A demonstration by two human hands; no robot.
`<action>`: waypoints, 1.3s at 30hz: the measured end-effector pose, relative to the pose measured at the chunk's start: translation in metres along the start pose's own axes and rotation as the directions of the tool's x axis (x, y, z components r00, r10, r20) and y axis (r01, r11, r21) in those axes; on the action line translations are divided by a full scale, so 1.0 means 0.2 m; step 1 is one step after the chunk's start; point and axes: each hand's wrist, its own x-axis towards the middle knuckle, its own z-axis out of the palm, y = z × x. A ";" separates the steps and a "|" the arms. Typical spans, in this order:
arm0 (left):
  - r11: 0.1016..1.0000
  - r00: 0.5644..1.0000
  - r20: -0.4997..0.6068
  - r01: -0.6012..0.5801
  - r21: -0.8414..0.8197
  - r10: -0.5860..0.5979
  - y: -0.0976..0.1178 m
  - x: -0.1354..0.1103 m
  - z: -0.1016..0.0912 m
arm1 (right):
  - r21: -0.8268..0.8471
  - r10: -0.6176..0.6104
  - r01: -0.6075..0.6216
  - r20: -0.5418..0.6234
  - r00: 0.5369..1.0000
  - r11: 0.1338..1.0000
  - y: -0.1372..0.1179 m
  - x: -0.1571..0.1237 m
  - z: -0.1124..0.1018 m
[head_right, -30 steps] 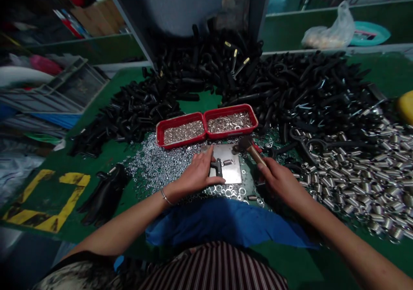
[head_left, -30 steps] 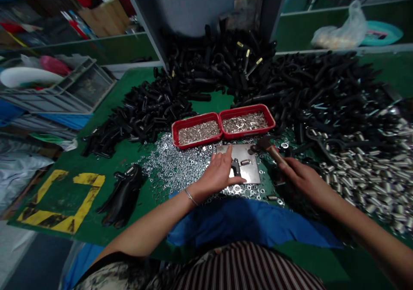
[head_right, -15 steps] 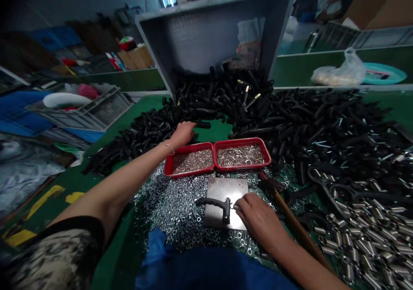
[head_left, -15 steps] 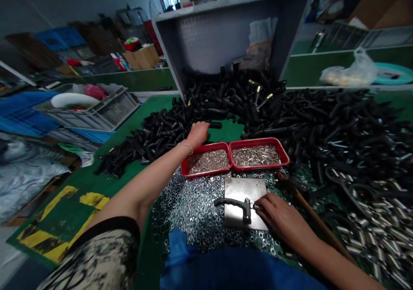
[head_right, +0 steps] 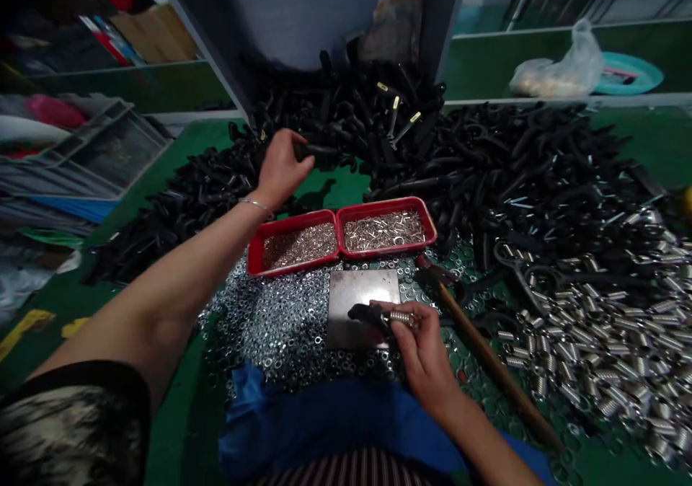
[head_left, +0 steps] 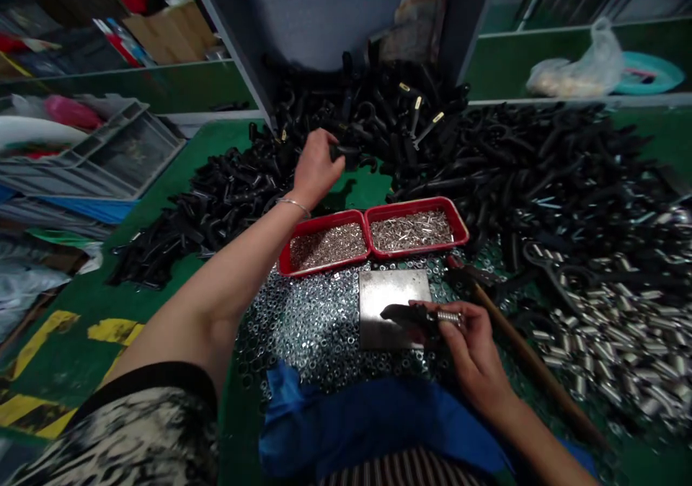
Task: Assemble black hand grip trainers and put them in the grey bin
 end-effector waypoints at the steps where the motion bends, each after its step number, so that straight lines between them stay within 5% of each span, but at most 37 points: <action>1: 0.979 0.998 -0.057 0.027 -0.201 -0.039 0.05 -0.07 -0.07 | 0.071 0.037 -0.034 -0.042 0.998 0.997 -0.02 0.01 0.00; 3: 0.822 0.994 0.009 0.097 -0.562 -0.111 0.16 -0.30 -0.22 | 0.211 0.123 -0.099 -0.105 0.987 0.972 -0.06 0.02 -0.03; 5: 0.568 0.960 0.262 0.268 -0.778 -0.093 0.29 -0.61 -0.32 | 0.325 0.222 -0.175 -0.116 0.968 0.930 -0.08 0.02 -0.07; 7: 0.302 0.886 0.463 0.443 -0.844 -0.006 0.42 -0.94 -0.36 | 0.416 0.328 -0.275 -0.060 0.943 0.867 -0.08 0.01 -0.11; 9: 0.094 0.856 0.513 0.506 -0.857 0.069 0.53 -1.20 -0.35 | 0.469 0.413 -0.401 0.081 0.907 0.787 -0.06 0.00 -0.13; 13: -0.078 0.835 0.543 0.549 -0.832 0.086 0.66 -1.39 -0.30 | 0.375 0.417 -0.477 0.234 0.878 0.795 -0.03 -0.03 -0.13; 18: -0.101 0.802 0.585 0.597 -0.796 0.123 0.73 -1.26 -0.29 | -0.072 0.125 -0.120 0.073 0.989 0.990 -0.07 0.05 -0.07; 21: -0.091 0.781 0.621 0.624 -0.776 0.066 0.74 -1.21 -0.24 | -0.294 -0.086 0.087 0.017 0.996 0.952 -0.11 0.11 -0.04; 24: 0.083 0.794 0.602 0.608 -0.790 -0.089 0.73 -1.22 -0.16 | -0.429 -0.208 0.190 0.005 0.978 0.883 -0.12 0.15 -0.03; 27: 0.343 0.803 0.579 0.589 -0.732 -0.142 0.72 -1.24 -0.09 | -0.466 -0.241 0.233 0.044 0.969 0.853 -0.12 0.18 -0.01; 30: 0.513 0.820 0.550 0.545 -0.663 -0.161 0.71 -1.27 -0.06 | -0.472 -0.234 0.238 0.068 0.970 0.849 -0.12 0.19 0.00; 39: 0.635 0.818 0.555 0.510 -0.580 -0.150 0.74 -1.25 -0.01 | -0.476 -0.200 0.221 0.095 0.975 0.851 -0.12 0.22 0.01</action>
